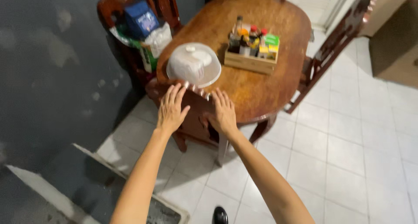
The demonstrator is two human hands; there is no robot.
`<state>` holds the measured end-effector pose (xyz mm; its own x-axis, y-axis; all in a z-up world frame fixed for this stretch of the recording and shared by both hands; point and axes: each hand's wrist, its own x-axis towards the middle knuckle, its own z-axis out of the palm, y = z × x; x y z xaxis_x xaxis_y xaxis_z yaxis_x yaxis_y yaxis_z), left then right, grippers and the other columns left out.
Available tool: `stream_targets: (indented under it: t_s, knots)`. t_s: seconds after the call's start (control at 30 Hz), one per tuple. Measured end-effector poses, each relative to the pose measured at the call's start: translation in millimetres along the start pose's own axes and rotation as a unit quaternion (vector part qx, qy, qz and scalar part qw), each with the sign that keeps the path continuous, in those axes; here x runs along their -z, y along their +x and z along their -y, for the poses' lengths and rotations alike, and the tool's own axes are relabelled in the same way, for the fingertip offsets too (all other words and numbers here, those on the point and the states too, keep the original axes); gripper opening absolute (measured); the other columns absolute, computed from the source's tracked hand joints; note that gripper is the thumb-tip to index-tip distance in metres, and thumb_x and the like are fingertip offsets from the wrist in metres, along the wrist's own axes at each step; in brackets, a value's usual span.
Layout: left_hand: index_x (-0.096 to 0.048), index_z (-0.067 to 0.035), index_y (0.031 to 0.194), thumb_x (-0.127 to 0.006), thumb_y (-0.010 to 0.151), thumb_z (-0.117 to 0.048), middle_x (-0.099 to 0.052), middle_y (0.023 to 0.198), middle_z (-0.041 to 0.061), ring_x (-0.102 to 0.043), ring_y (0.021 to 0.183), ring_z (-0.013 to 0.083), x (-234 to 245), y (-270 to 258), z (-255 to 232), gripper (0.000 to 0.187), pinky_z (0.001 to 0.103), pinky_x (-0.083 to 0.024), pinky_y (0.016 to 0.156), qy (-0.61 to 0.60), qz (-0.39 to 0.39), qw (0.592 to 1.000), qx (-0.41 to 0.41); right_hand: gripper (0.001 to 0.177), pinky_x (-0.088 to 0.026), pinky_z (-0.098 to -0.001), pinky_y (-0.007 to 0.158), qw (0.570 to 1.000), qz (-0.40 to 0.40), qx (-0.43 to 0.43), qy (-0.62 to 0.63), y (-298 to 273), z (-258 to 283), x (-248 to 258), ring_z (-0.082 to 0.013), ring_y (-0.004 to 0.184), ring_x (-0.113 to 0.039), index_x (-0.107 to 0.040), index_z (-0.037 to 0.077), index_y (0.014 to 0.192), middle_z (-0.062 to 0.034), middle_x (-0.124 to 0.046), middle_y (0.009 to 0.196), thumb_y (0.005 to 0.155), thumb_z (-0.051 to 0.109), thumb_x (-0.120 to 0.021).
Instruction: The person moves several wooden chairs around a dining table, pulling them out and repositioning them in different locations. The person also wipes the table surface with their hands.
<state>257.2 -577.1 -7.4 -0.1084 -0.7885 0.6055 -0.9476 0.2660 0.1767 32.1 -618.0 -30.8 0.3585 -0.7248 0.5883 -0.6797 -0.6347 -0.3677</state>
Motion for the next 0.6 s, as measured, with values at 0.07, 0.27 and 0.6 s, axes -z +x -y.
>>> stream_targets:
  t_s: [0.07,0.27,0.6]
  knots:
    - [-0.042,-0.008,0.152,-0.077,0.087,-0.028,-0.041,0.158,0.014,-0.037,0.146,0.0352,-6.1,22.3,15.4,0.077,0.05,-0.034,0.116,0.005,0.002,1.0,-0.013,0.092,-0.034,-0.0532,0.114,1.0,0.011,0.012,0.019,20.7,-8.5,-10.9,-0.0404,0.144,-0.038,-0.037,0.006,0.153,-0.0182,-0.04,0.159,0.076,0.027,-0.082]
    - [-0.046,-0.006,0.147,-0.084,0.081,-0.032,-0.05,0.149,0.014,-0.042,0.142,0.0322,-26.9,53.2,41.8,0.08,0.05,-0.034,0.117,-0.009,0.057,0.998,0.004,0.09,-0.046,-0.0479,0.1,0.997,0.057,-0.023,0.054,55.8,-16.3,-34.2,-0.0363,0.126,-0.057,-0.037,0.006,0.154,-0.0182,-0.054,0.147,0.081,0.036,-0.081]
    - [-0.058,-0.002,0.12,-0.094,0.065,-0.037,-0.064,0.114,0.015,-0.058,0.115,0.0349,-28.7,74.8,63.7,0.075,0.048,-0.041,0.109,-0.049,0.09,0.995,0.007,0.049,-0.055,-0.0498,0.068,0.981,0.154,-0.114,0.025,75.0,-15.8,-40.4,-0.0363,0.074,-0.071,-0.068,0.011,0.096,-0.0135,-0.074,0.077,0.071,0.048,-0.086]
